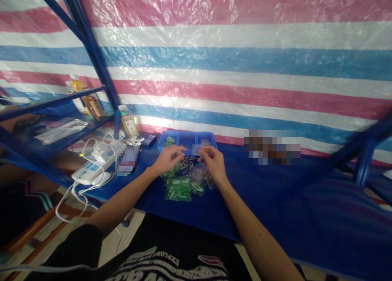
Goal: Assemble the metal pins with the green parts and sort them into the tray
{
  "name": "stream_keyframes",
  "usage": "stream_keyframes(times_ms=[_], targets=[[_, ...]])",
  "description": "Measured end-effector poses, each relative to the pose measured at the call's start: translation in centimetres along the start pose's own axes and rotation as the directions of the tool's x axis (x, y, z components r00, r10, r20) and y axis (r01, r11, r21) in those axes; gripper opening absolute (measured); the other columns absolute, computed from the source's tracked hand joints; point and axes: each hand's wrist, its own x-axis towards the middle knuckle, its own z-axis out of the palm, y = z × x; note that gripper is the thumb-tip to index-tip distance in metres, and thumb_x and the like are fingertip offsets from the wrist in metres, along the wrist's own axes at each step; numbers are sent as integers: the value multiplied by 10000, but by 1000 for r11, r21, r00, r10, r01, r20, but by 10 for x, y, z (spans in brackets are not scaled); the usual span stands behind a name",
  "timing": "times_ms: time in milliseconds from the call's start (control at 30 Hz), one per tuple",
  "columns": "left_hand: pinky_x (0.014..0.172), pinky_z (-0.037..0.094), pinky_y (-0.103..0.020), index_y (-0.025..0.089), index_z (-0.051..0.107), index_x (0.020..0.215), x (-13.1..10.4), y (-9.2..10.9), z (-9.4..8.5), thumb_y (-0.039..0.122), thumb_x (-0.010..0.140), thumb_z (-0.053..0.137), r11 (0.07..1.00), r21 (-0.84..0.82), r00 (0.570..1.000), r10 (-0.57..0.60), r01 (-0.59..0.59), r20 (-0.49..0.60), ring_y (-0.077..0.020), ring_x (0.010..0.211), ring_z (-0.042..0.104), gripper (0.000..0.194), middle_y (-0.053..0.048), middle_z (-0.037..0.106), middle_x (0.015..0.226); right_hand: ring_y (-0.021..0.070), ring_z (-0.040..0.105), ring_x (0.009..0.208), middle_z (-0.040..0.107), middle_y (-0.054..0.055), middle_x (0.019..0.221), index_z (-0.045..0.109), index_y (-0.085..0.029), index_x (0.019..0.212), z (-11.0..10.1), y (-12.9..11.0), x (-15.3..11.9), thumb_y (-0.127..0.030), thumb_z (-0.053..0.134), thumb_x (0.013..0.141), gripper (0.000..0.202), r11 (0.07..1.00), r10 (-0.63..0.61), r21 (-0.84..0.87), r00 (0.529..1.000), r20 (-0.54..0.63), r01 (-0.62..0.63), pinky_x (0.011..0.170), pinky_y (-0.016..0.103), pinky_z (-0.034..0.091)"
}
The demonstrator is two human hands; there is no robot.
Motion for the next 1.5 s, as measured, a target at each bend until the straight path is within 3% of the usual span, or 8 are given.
stream_keyframes(times_ms=[167,333,433,533,667,800,1000,1500], targets=[[755,510,-270,214,679,1212,0,0,0,321,1017,532,1000,7,1000,-10,10,6,-142,698,607,266,-10,719,839,273,743,896,593,161,1428,558,-227,1393,-5,10,4,-492,670,826,636,994,86,61,996,7,-86,491,281,511],[741,508,-269,209,685,1198,1,3,-1,337,1022,527,1000,-5,1000,-8,8,4,-143,694,608,269,-14,723,834,238,731,742,748,135,1107,660,-185,1174,-6,17,5,-464,660,824,448,994,109,3,993,40,-109,492,280,493],[739,510,-269,211,694,1187,1,4,-1,341,1028,515,1000,-12,1000,-7,7,3,-148,712,624,273,-20,729,851,212,684,646,759,81,896,704,-194,976,-7,15,4,-457,626,869,294,985,11,-171,998,64,0,546,309,502],[740,512,-267,209,699,1181,1,3,-1,343,1029,514,1000,-11,1000,-7,7,12,-150,718,635,274,-20,732,845,219,665,688,744,46,828,722,-227,903,-6,12,0,-415,604,909,222,902,-110,-391,973,202,183,649,334,509],[738,506,-261,209,701,1176,0,2,0,345,1033,509,1000,-6,1000,-11,11,24,-146,711,639,276,-16,730,838,220,645,756,732,38,836,733,-248,912,0,13,-6,-295,610,923,133,737,-111,-570,897,429,364,713,331,470],[734,502,-257,205,703,1170,0,1,1,342,1034,509,1000,-5,1000,-9,9,29,-142,710,644,274,-17,730,844,225,622,866,712,50,903,733,-246,1025,5,17,-10,-211,606,928,164,624,-102,-628,844,526,466,789,327,443],[725,509,-256,201,702,1167,0,2,1,352,1039,494,1000,-12,999,-7,7,37,-146,723,656,288,-26,732,862,228,609,901,692,58,978,721,-249,1081,6,17,-11,-221,623,941,173,584,-76,-648,827,556,489,797,328,434],[711,495,-246,202,696,1182,0,1,1,343,1038,493,1000,8,998,-30,30,57,-138,710,645,286,-20,736,868,210,622,915,711,51,975,718,-208,1102,5,28,-6,-198,664,928,183,596,3,-695,865,502,402,836,294,424]])
